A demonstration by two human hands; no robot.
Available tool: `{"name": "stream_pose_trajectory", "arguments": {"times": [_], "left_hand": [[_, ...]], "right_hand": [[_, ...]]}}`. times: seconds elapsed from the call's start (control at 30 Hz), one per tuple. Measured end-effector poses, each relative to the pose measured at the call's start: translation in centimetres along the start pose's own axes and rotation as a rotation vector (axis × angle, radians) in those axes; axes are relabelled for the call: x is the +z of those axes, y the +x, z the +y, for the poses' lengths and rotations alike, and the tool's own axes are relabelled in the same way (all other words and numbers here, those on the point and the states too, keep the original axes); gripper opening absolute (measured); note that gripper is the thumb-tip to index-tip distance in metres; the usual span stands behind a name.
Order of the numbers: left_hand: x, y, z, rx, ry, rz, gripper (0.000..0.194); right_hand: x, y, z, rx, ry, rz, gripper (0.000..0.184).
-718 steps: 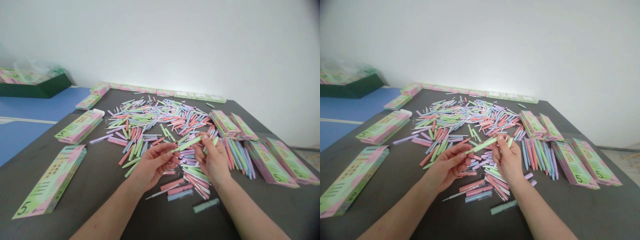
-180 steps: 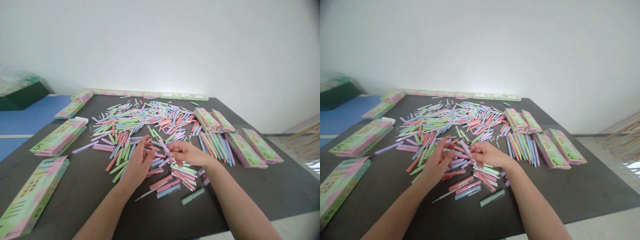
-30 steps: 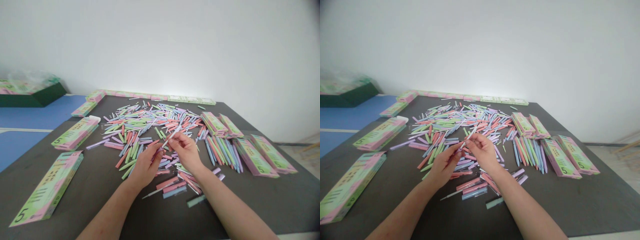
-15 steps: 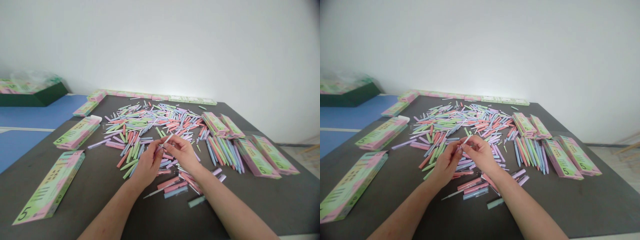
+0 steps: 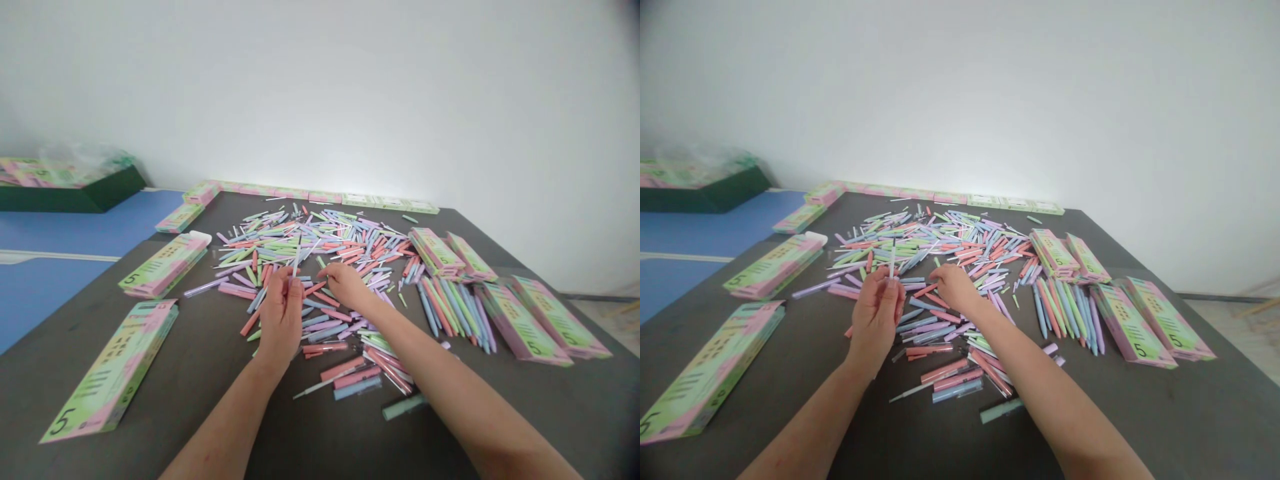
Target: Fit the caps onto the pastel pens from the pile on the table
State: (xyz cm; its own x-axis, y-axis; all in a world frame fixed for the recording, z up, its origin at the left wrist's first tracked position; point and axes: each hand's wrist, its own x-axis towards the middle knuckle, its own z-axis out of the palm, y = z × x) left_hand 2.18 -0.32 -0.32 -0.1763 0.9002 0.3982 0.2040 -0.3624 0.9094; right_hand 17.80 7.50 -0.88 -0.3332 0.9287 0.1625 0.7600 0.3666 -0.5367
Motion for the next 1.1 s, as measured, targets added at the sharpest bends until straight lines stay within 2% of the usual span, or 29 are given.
{"name": "stream_pose_trajectory", "arguments": {"times": [0.13, 0.33, 0.5, 0.73, 1.1], "left_hand": [[0.0, -0.1, 0.3, -0.07, -0.08, -0.012, 0.02], [0.0, -0.1, 0.7, -0.072, -0.117, -0.015, 0.02], [0.0, -0.1, 0.9, -0.081, -0.116, -0.03, 0.019], [0.0, -0.1, 1.0, -0.082, -0.121, -0.016, 0.018], [-0.1, -0.1, 0.5, -0.061, -0.108, -0.027, 0.016]], "right_hand": [[0.6, -0.1, -0.2, -0.007, -0.112, -0.056, 0.033], [0.2, -0.3, -0.1, 0.005, -0.193, -0.097, 0.031], [0.2, 1.0, 0.0, 0.007, -0.236, -0.087, 0.034], [0.9, 2.5, -0.3, -0.017, -0.288, -0.161, 0.025], [1.1, 3.0, 0.0, -0.012, -0.315, -0.204, 0.02]]}}
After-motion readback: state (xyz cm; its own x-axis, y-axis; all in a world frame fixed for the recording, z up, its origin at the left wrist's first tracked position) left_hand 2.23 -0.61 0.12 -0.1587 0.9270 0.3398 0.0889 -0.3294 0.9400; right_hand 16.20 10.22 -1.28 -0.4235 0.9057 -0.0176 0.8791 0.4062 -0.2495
